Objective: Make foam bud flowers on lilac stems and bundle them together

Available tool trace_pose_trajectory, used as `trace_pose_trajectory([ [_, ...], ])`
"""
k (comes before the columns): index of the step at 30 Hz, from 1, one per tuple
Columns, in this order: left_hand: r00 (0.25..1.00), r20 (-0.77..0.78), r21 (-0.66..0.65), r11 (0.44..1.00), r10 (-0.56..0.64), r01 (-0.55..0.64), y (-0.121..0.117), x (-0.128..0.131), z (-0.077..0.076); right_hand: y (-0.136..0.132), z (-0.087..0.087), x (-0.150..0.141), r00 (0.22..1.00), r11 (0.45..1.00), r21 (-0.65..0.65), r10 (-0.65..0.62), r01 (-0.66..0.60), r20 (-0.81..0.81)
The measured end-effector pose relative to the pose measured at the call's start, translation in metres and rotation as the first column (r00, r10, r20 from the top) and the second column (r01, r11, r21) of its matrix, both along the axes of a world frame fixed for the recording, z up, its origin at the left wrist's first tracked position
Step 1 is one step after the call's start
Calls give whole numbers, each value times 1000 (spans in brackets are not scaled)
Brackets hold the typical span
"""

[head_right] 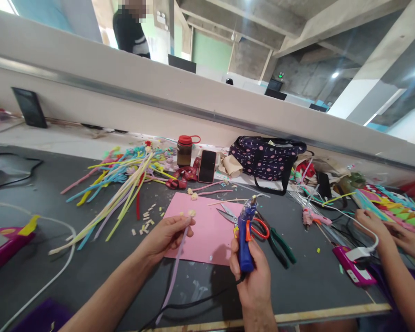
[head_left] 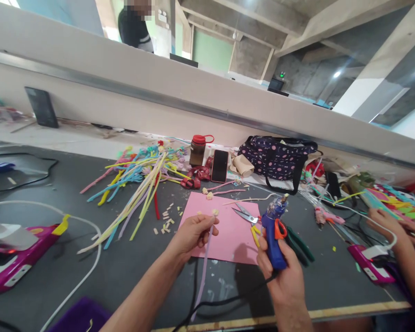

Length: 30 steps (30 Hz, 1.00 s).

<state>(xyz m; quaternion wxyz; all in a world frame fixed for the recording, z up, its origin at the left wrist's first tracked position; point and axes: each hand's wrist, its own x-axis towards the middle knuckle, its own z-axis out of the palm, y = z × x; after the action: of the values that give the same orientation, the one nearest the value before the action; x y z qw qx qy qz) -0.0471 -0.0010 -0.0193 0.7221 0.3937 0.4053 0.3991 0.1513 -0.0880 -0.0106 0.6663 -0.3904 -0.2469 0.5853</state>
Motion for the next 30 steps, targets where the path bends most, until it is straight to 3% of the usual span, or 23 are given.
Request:
trace_pose_trajectory([
  [5, 977, -196, -30, 996, -88, 83, 6, 20, -24, -1, -1, 1, 982, 996, 55, -83, 74, 169],
  [12, 955, -278, -43, 995, -100, 92, 15, 21, -41, -1, -6, -1, 980, 998, 41, -59, 52, 190],
  [18, 946, -304, -27, 993, -115, 112, 15, 20, -40, 1, -10, -5, 980, 999, 7, -52, 51, 195],
  [25, 946, -304, -4, 993, -110, 114, 11, 20, -25, 8, -7, -8, 970, 1000, 4, -30, 30, 240],
  [30, 862, -498, 56, 988, -96, 142, 9, 18, -27, 19, -11, -9, 936, 998, 2, -56, 59, 349],
])
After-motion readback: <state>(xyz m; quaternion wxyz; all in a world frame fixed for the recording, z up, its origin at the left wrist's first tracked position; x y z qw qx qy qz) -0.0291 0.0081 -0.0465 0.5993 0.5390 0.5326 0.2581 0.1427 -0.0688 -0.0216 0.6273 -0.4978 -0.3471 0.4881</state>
